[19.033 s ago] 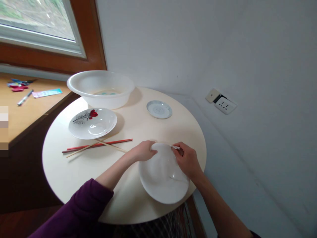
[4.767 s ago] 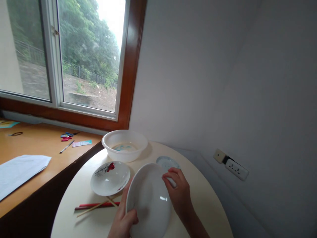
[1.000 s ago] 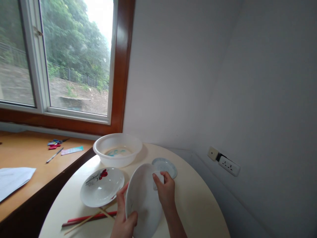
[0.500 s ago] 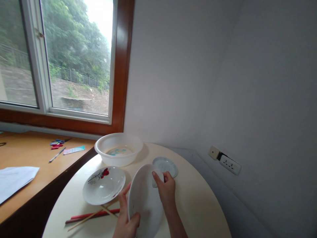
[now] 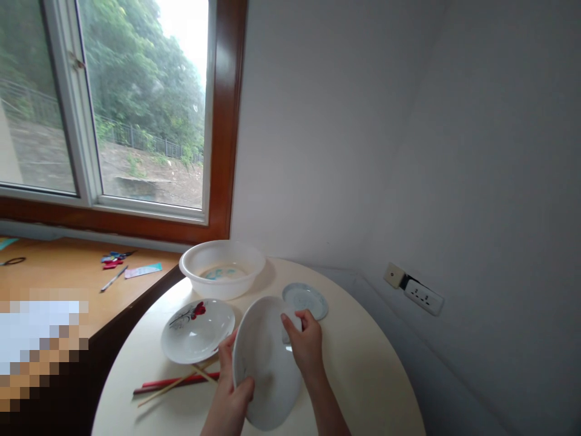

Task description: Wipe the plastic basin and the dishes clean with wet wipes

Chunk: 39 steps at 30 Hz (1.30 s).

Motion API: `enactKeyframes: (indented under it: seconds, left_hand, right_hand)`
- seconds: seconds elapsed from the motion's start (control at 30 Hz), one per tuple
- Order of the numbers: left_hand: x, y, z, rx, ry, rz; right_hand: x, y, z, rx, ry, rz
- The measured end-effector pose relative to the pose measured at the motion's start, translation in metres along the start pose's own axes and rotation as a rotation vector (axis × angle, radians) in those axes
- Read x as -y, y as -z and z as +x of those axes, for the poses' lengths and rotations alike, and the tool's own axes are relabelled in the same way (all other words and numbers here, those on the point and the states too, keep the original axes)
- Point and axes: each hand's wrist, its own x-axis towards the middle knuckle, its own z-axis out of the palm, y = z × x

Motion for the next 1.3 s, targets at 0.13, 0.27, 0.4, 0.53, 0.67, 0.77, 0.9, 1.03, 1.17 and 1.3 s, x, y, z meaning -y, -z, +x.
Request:
enactKeyframes:
  seconds: [0.13, 0.27, 0.4, 0.53, 0.67, 0.77, 0.9, 1.03, 1.17, 1.3]
  left_hand:
    - [-0.003, 0.001, -0.001, 0.011, -0.019, -0.021]
    - [-0.003, 0.0, -0.003, 0.001, -0.002, -0.001]
    - [-0.003, 0.001, -0.004, 0.003, 0.006, -0.004]
    - [-0.004, 0.004, -0.006, 0.023, -0.009, -0.018]
    - [-0.007, 0.006, -0.01, 0.05, 0.002, -0.009]
    - [-0.01, 0.007, -0.011, 0.018, -0.002, -0.009]
    - [-0.012, 0.009, -0.011, -0.023, 0.016, -0.058]
    - [-0.007, 0.011, -0.011, -0.047, -0.02, -0.091]
    - [-0.002, 0.013, -0.013, 0.013, -0.073, -0.012]
    - [-0.001, 0.014, -0.013, -0.023, -0.047, -0.007]
  right_hand:
    - [0.002, 0.001, -0.002, -0.026, -0.022, -0.02]
    - [0.004, 0.004, -0.002, 0.022, 0.024, -0.02]
    - [0.004, 0.005, -0.002, 0.024, 0.038, 0.001]
    - [0.004, 0.002, -0.003, -0.039, -0.002, -0.029]
    - [0.008, 0.0, -0.002, -0.022, -0.009, -0.03]
    - [0.011, 0.003, -0.003, -0.002, -0.003, -0.001]
    - [0.01, 0.01, -0.011, 0.175, -0.03, 0.104]
    - [0.008, 0.015, -0.017, 0.208, -0.111, 0.099]
    - [0.016, 0.011, -0.015, 0.131, -0.062, -0.014]
    - [0.022, 0.002, -0.016, 0.059, 0.023, -0.113]
